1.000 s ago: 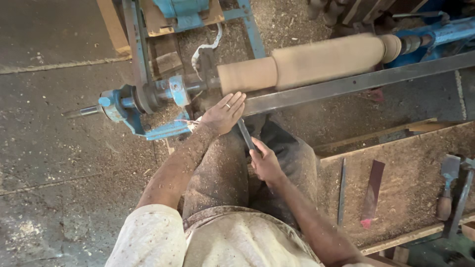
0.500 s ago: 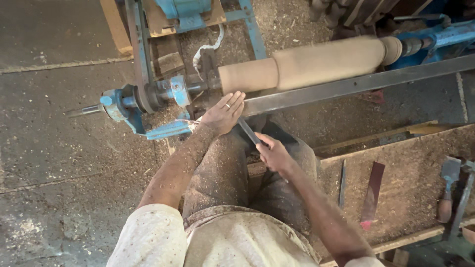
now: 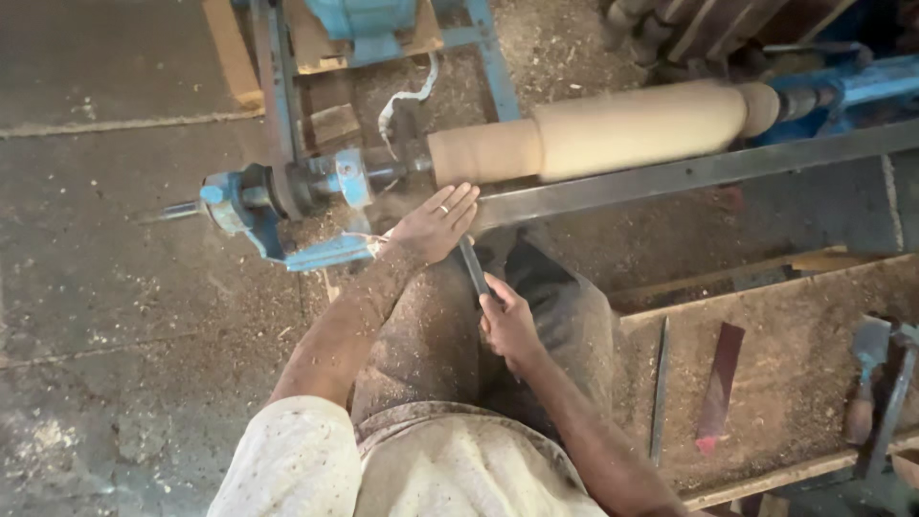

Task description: The person operates a wood lathe, using a chisel to shape a rotating cylindrical wooden blank. They progressively refine the surface and form a tapered end while wood shavings accumulate on the floor.

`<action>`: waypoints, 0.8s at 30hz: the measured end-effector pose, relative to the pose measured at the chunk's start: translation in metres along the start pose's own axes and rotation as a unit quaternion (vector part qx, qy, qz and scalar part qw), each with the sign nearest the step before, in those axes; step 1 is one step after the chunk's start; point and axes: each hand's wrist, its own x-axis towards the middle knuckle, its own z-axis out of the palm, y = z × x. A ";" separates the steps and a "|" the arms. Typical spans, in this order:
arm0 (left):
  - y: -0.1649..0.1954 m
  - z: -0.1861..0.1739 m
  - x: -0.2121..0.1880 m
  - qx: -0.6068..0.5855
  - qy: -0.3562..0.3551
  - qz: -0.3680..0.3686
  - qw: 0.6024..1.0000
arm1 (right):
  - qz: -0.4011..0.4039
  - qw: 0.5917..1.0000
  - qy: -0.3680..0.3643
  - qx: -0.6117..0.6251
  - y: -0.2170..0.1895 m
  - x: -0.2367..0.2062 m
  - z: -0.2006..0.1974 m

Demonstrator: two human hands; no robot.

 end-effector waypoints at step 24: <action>0.021 0.004 0.011 -0.025 -0.009 -0.029 0.999 | -0.008 0.999 0.040 0.021 0.022 -0.015 0.015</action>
